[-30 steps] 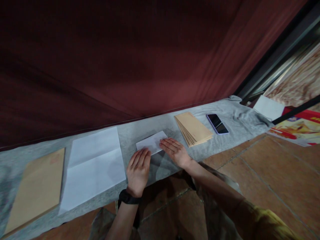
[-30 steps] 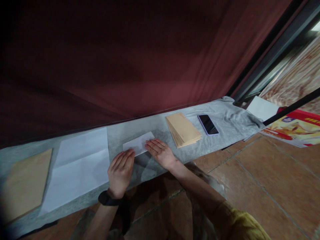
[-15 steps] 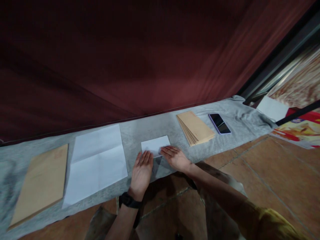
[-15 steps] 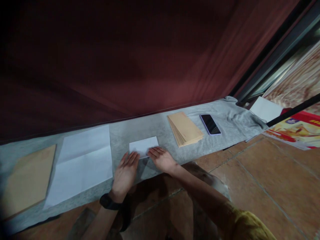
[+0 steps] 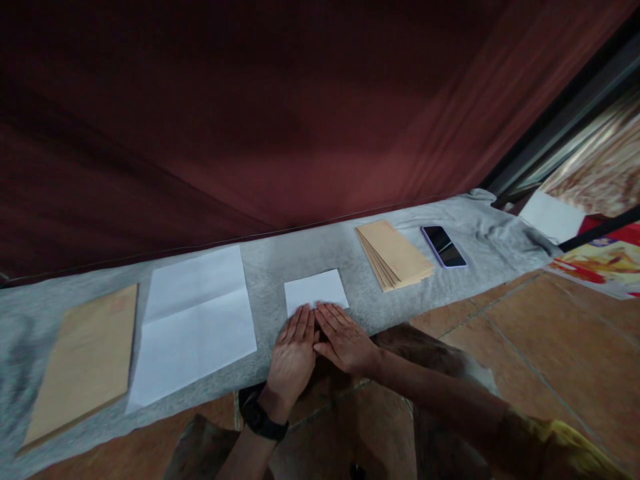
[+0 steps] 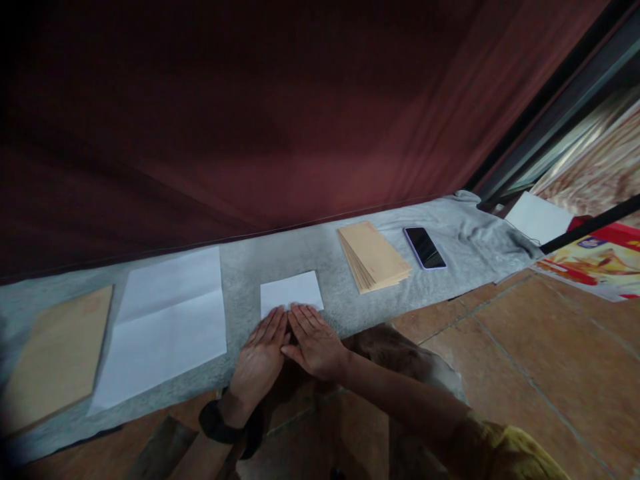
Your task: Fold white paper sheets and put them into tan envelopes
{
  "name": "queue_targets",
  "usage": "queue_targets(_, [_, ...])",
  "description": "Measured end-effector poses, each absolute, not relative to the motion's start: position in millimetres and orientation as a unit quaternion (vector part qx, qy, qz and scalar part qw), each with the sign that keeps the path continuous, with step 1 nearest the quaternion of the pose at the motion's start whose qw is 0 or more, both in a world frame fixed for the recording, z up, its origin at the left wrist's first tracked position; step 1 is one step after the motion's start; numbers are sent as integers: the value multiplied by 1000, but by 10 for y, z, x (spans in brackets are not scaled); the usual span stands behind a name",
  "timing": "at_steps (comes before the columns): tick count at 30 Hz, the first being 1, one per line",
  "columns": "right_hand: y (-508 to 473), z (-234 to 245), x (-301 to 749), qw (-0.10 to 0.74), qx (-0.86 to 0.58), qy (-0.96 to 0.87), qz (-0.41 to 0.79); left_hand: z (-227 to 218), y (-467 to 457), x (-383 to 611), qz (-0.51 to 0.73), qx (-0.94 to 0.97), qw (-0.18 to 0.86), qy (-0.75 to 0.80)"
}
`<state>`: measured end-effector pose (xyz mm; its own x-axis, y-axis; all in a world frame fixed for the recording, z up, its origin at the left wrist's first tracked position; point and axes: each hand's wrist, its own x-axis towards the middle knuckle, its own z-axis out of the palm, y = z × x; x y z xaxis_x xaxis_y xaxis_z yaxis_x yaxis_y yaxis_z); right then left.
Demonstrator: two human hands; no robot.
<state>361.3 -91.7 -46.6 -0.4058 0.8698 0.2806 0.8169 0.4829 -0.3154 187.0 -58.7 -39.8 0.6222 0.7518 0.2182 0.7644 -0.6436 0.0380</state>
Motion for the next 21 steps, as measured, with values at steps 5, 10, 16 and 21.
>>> queue_targets(5, [-971,-503,3700,197,-517,-833,33,-472,-665,1844,-135,-896,21,-423])
queue_targets(10, [-979,-503,3795,177,-534,-827,21,-481,-732,1835,-139,-887,29,-439])
queue_targets(16, [-1006,-531,3921,165,-543,-823,12,-465,-786,1831,-146,-873,50,-463])
queue_targets(21, [-1018,-554,4013,168,-564,-808,14,-420,-788,1810,-149,-859,66,-485])
